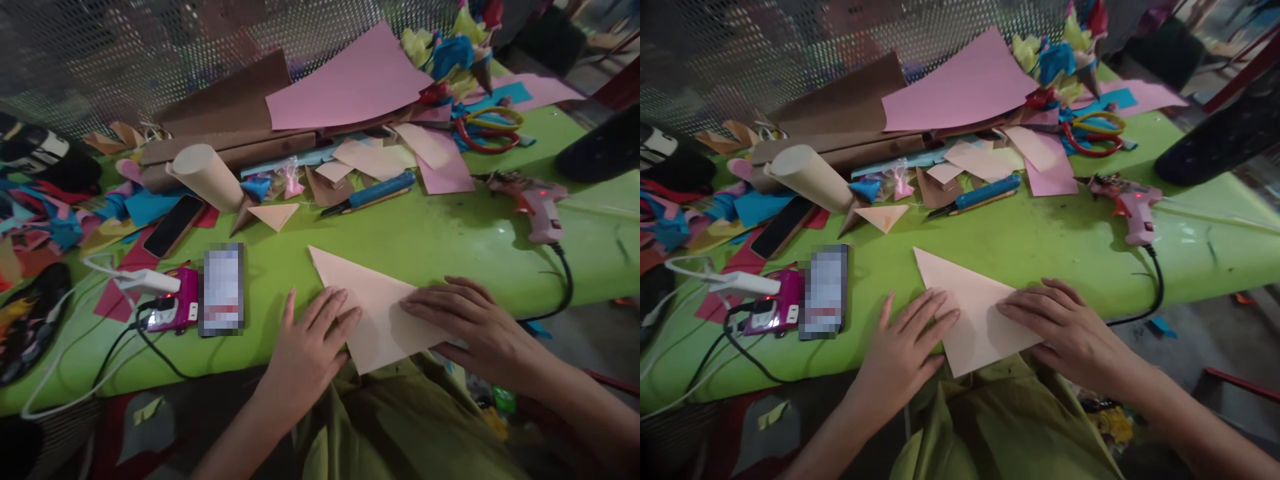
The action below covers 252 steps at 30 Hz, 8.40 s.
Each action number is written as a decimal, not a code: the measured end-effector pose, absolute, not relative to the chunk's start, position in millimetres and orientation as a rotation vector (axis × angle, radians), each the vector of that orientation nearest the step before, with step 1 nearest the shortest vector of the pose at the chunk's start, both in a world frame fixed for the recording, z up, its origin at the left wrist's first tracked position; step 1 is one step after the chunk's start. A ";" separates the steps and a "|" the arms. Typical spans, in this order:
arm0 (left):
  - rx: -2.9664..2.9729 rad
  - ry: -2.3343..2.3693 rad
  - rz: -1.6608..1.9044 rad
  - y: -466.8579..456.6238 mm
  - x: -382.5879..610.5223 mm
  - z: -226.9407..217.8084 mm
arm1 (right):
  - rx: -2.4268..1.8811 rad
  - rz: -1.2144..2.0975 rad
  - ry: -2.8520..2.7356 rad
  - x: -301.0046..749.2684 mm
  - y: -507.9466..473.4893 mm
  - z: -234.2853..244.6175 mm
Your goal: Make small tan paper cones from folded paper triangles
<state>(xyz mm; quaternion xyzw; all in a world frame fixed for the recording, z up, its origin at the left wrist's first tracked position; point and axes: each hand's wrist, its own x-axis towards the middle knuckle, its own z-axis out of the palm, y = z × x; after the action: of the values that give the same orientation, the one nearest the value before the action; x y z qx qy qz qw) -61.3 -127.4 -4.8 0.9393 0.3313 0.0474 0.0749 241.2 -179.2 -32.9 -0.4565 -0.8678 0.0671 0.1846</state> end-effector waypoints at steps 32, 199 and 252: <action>2.418 1.583 0.869 -137.4 -24.6 -17.6 | -1.510 0.366 -2.135 224.4 -126.6 -16.5; 2.891 0.971 -0.008 -101.3 -3.3 -10.4 | -1.666 0.165 -2.275 310.3 -160.5 -12.6; 2.664 0.844 0.066 -69.3 -26.4 0.2 | -1.510 -0.133 -2.362 256.9 -173.2 -10.5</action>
<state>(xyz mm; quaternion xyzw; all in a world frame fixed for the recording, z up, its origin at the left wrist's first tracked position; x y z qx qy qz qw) -26.4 -69.3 0.2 0.9387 0.2974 0.0232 0.1726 256.9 -173.2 -10.5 -0.5306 -0.8297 -0.0468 0.1669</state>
